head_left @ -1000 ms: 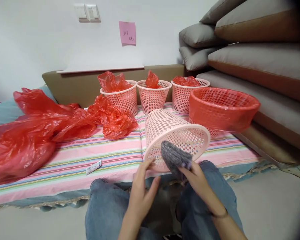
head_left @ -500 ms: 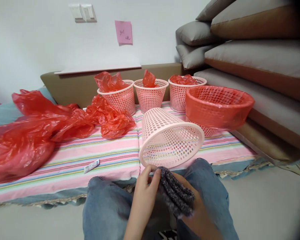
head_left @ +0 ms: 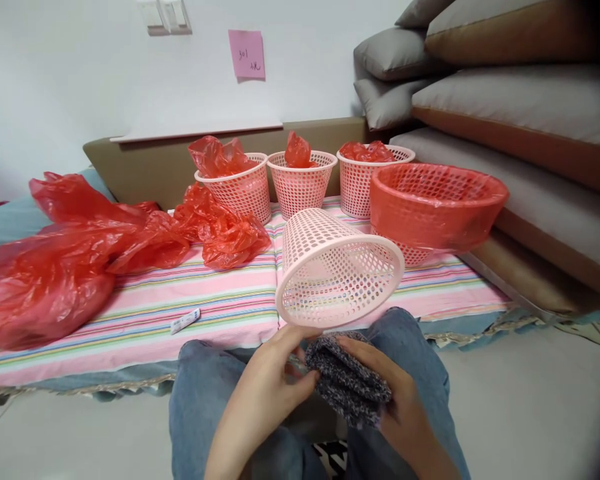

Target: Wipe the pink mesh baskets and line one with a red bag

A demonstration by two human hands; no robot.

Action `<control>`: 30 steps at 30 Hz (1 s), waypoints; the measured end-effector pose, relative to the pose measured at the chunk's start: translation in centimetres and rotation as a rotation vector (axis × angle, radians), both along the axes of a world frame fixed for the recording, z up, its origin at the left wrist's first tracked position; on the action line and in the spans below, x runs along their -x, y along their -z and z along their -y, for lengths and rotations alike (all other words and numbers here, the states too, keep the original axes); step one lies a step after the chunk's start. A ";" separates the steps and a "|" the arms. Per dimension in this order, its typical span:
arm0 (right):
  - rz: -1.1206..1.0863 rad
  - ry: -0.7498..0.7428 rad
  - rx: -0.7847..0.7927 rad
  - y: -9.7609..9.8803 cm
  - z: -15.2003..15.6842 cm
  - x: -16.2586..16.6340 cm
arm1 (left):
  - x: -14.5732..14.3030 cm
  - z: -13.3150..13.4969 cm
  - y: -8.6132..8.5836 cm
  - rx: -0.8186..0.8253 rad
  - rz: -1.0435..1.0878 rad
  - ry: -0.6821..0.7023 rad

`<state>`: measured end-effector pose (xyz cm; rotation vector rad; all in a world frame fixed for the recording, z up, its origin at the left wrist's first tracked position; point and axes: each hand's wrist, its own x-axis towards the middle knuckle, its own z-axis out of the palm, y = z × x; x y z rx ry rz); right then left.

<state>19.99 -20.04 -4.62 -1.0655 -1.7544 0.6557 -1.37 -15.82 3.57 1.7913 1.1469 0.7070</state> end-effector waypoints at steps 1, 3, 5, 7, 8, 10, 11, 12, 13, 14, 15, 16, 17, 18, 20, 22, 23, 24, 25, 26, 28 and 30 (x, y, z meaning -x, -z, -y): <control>-0.004 -0.003 -0.002 -0.1 0.1 0.0 | -0.3 0.0 -0.3 -0.053 -0.024 0.024; -0.011 -0.003 0.003 -0.2 0.2 0.2 | -0.8 0.1 -0.8 -0.138 -0.068 0.052; -0.009 0.017 0.018 -0.3 0.4 0.3 | -1.2 0.0 -1.2 -0.183 -0.078 0.027; -0.008 0.041 0.016 -0.5 0.5 0.4 | -1.1 -0.2 -1.5 -0.195 -0.036 -0.033; -0.013 0.045 0.003 -0.7 0.5 0.5 | -0.9 -0.3 -1.5 -0.176 0.008 -0.053; -0.035 0.032 -0.026 -1.1 0.5 0.5 | -0.2 -0.6 -1.4 -0.064 0.127 -0.057; -0.049 0.018 -0.026 -1.4 0.4 0.5 | 0.2 -0.8 -1.4 0.017 0.184 -0.049; -0.063 0.004 -0.014 -1.7 0.3 0.5 | 0.7 -1.0 -1.3 0.094 0.231 -0.036; -0.076 -0.007 0.012 -2.0 0.2 0.6 | 1.2 -1.1 -1.2 0.158 0.259 -0.021; -0.094 -0.012 0.049 -2.2 0.1 0.6 | 1.6 -1.3 -1.0 0.196 0.266 -0.005; -0.121 -0.011 0.094 -2.3 -0.1 0.6 | 2.0 -1.4 -0.8 0.208 0.257 0.004; -0.160 -0.001 0.145 -2.5 -0.3 0.6 | 2.3 -1.4 -0.6 0.199 0.246 -0.002; -0.210 0.014 0.198 -2.5 -0.4 0.6 | 2.4 -1.4 -0.3 0.175 0.241 -0.019; -0.267 0.029 0.256 -2.6 -0.5 0.6 | 2.4 -1.2 0.0 0.144 0.242 -0.046; -0.370 0.030 0.370 -2.8 -0.6 0.8 | 1.9 -0.9 0.7 0.094 0.258 -0.099; -0.421 -0.025 0.474 -2.9 -0.6 1.0 | 0.9 -0.4 1.2 0.108 0.239 -0.106; -0.427 -0.055 0.517 -2.9 -0.6 1.0 | 0.3 -0.3 1.3 0.122 0.201 -0.097; -0.428 -0.078 0.557 -2.9 -0.5 1.0 | -0.4 -0.2 1.4 0.129 0.158 -0.087; -0.433 -0.094 0.598 -2.8 -0.4 1.0 | -0.9 -0.2 1.4 0.123 0.130 -0.087; -0.454 -0.106 0.644 -2.6 -0.4 0.8 | -1.3 -0.4 1.4 0.109 0.124 -0.102; -0.550 -0.129 0.747 -2.2 -0.3 0.2 | -1.7 -0.8 1.5 0.074 0.187 -0.202; -0.705 -0.146 0.817 -1.8 -0.3 -0.5 | -1.7 -1.2 1.9 0.060 0.307 -0.365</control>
